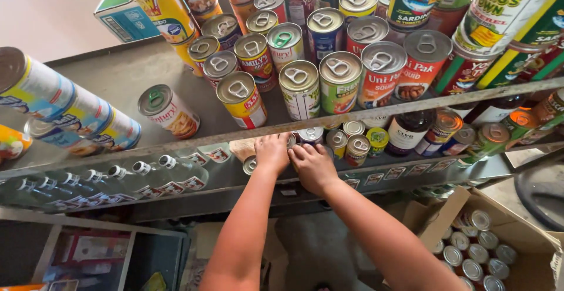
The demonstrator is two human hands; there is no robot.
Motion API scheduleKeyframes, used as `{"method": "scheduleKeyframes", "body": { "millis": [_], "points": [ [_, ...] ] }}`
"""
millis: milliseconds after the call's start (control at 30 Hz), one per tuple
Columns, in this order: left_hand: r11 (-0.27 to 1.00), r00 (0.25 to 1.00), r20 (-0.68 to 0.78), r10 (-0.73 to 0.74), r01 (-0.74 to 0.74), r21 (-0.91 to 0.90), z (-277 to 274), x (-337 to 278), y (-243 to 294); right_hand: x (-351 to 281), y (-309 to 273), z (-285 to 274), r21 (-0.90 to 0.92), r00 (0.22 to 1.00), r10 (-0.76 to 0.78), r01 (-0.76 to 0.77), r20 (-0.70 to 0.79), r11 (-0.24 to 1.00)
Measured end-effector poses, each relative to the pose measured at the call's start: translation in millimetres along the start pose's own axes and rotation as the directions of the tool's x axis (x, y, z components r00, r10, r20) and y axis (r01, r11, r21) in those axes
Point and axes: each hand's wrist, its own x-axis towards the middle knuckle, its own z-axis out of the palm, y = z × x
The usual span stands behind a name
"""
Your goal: Restocking and organizing canned goods from a cardboard box onto store shelves.
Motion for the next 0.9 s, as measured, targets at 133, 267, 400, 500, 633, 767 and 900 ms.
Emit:
{"method": "scheduleKeyframes", "body": {
  "millis": [133,267,400,500,633,767,900],
  "points": [
    [0.996,0.995,0.059,-0.082,0.083,-0.014,4,7,-9,-3,-1,10,0.036,1.000,0.018,-0.018,-0.018,0.999],
    [0.951,0.970,0.059,-0.235,0.242,-0.193,-6,10,-14,-4,-3,12,0.049,0.994,0.070,-0.066,-0.086,0.997],
    [0.830,0.880,0.206,-0.429,0.474,-0.294,0,22,-35,1,-7,2,0.107,0.993,0.121,-0.121,0.004,0.987],
    [0.655,0.920,0.077,-0.385,0.331,-0.680,30,26,-65,0,-8,1,0.107,0.993,0.121,-0.120,-0.004,0.987],
    [0.649,0.952,0.071,-0.299,0.257,-0.716,19,25,-66,-2,-9,2,0.094,0.993,0.115,-0.114,0.000,0.989],
    [0.650,0.940,0.125,-0.318,0.312,-0.693,5,20,-58,-6,-10,5,0.109,0.991,0.133,-0.132,-0.001,0.985],
    [0.527,0.957,-0.040,-0.287,0.123,-0.841,7,12,-55,-8,-11,-3,0.218,0.986,0.167,-0.163,0.000,0.962]
  ]
}}
